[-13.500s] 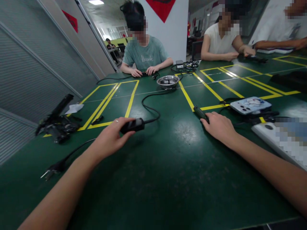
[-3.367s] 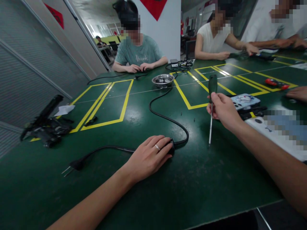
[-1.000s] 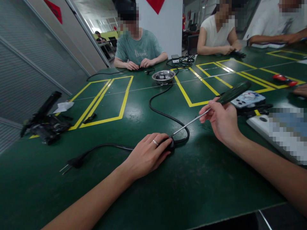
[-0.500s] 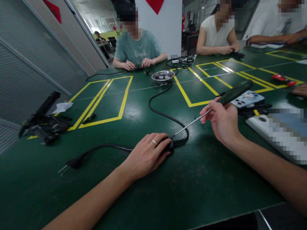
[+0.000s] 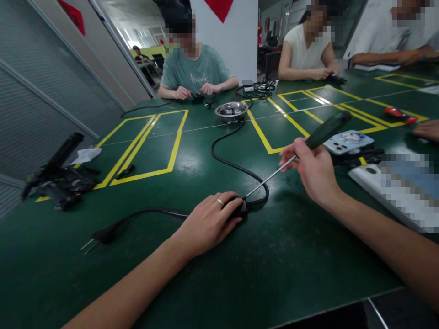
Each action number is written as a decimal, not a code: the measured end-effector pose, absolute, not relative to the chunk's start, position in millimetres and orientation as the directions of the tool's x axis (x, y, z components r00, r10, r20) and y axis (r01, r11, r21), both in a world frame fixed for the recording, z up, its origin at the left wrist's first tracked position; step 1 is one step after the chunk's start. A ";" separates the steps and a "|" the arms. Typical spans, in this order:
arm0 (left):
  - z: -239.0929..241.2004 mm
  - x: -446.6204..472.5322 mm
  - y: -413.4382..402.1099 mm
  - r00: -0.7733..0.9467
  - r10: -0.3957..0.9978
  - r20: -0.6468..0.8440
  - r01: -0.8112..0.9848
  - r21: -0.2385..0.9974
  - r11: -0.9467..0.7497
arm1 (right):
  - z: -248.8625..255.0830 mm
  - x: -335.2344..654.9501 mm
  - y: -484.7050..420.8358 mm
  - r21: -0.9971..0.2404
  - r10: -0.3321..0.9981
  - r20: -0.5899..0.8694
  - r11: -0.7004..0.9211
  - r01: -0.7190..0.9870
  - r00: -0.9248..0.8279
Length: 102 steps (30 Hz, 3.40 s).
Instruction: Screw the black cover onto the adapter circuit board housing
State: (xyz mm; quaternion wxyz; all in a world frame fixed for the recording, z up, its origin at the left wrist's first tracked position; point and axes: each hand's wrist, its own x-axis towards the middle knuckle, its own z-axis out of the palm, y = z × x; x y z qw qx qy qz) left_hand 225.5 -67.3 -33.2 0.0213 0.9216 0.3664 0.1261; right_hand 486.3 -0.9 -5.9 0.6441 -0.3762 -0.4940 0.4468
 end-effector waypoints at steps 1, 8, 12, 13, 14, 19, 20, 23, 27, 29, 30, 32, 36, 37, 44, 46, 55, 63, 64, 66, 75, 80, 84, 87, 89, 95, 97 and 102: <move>-32.9 225.6 -67.2 0.699 0.683 0.210 0.671 0.138 -0.729 | -5.8 486.6 -1.0 -0.910 0.954 0.289 0.301 -0.284 0.083; -33.0 224.9 -67.8 0.695 0.695 0.184 0.679 0.148 -0.719 | -8.3 488.9 2.4 -0.912 0.923 0.354 0.377 -0.161 0.153; -33.0 224.7 -67.8 0.697 0.696 0.173 0.679 0.149 -0.718 | -12.4 487.4 5.8 -0.943 0.930 0.301 0.323 -0.078 0.211; -33.0 224.8 -67.5 0.697 0.697 0.171 0.680 0.153 -0.717 | -12.9 486.9 5.7 -0.944 0.940 0.280 0.307 -0.123 0.196; -33.0 224.9 -67.2 0.696 0.697 0.171 0.679 0.157 -0.717 | -12.9 486.4 5.2 -0.939 0.950 0.262 0.291 -0.185 0.168; -32.7 224.8 -66.7 0.694 0.699 0.172 0.677 0.174 -0.715 | -9.5 487.3 1.6 -0.890 0.951 0.306 0.300 -0.343 0.038; -32.6 224.6 -66.9 0.693 0.700 0.172 0.678 0.176 -0.714 | -8.6 487.7 1.2 -0.897 0.944 0.325 0.326 -0.299 0.054; -32.7 223.9 -67.6 0.691 0.703 0.168 0.679 0.183 -0.711 | -6.4 488.0 0.3 -0.913 0.920 0.370 0.385 -0.131 0.127; -33.0 223.6 -67.6 0.689 0.705 0.167 0.679 0.192 -0.709 | -2.3 486.2 -2.6 -0.904 0.944 0.321 0.328 -0.272 0.073; -32.8 223.5 -67.5 0.685 0.709 0.167 0.681 0.196 -0.705 | -0.2 485.3 -4.3 -0.903 0.955 0.296 0.284 -0.323 0.012; -32.5 223.4 -67.5 0.684 0.710 0.167 0.683 0.197 -0.704 | 0.8 485.0 -4.9 -0.911 0.957 0.290 0.275 -0.308 -0.002; -31.7 223.2 -67.5 0.683 0.711 0.168 0.683 0.199 -0.703 | 2.2 485.7 -4.5 -0.927 0.959 0.282 0.278 -0.253 0.023; -30.2 223.7 -67.6 0.683 0.712 0.166 0.685 0.195 -0.702 | 5.0 494.9 4.5 -0.905 0.890 0.347 0.401 -0.143 0.297; -30.0 224.2 -67.6 0.682 0.713 0.163 0.686 0.193 -0.701 | 5.8 498.5 7.9 -0.887 0.838 0.387 0.452 -0.092 0.384; -27.3 222.5 -66.5 0.696 0.707 0.124 0.689 0.160 -0.707 | 2.4 512.5 24.3 -0.730 0.540 0.661 0.623 0.280 0.521; -22.4 216.0 -65.4 0.710 0.698 0.088 0.686 0.139 -0.715 | -2.5 511.5 26.3 -0.699 0.527 0.700 0.643 0.312 0.482; 6.2 180.4 -58.8 0.633 0.771 -0.067 0.671 0.544 -0.504 | -8.5 502.4 18.6 -0.751 0.624 0.648 0.620 0.227 0.437; -7.0 178.2 -51.5 0.615 0.786 -0.063 0.556 0.742 -0.375 | -4.5 497.7 12.0 -0.789 0.680 0.577 0.608 0.092 0.452; -8.0 179.0 -51.2 0.608 0.792 -0.058 0.553 0.747 -0.369 | -4.7 498.5 13.4 -0.789 0.675 0.576 0.606 0.098 0.460; -9.3 180.7 -50.6 0.593 0.804 -0.048 0.553 0.750 -0.363 | -4.9 500.8 16.9 -0.789 0.655 0.573 0.603 0.116 0.492; -11.4 178.0 -45.5 0.607 0.790 -0.084 0.507 0.807 -0.304 | -1.9 491.0 5.8 -0.878 0.902 0.267 0.373 -0.301 0.338; -12.9 176.4 -41.8 0.586 0.805 -0.091 0.489 0.831 -0.263 | -7.1 468.0 -18.7 -0.870 0.995 0.096 0.104 -0.481 0.042; -12.0 178.0 -41.3 0.597 0.796 -0.096 0.468 0.848 -0.248 | -9.4 455.9 -34.1 -0.861 0.995 0.020 -0.035 -0.507 -0.103; -10.7 178.6 -41.3 0.610 0.788 -0.087 0.453 0.854 -0.257 | -9.6 452.0 -40.3 -0.858 0.989 -0.001 -0.077 -0.508 -0.149; -10.3 178.5 -41.3 0.613 0.785 -0.086 0.449 0.856 -0.256 | -10.2 451.1 -41.6 -0.854 0.987 0.000 -0.085 -0.514 -0.162; -10.4 177.5 -41.4 0.608 0.786 -0.109 0.452 0.862 -0.230 | -12.3 451.8 -38.7 -0.844 0.989 0.016 -0.066 -0.533 -0.147; -10.0 177.6 -41.3 0.611 0.784 -0.109 0.451 0.862 -0.231 | -12.1 452.2 -38.0 -0.847 0.992 0.011 -0.059 -0.528 -0.129; -8.3 177.8 -40.7 0.622 0.774 -0.119 0.448 0.865 -0.227 | -11.2 452.2 -37.9 -0.855 0.993 0.015 -0.048 -0.517 -0.117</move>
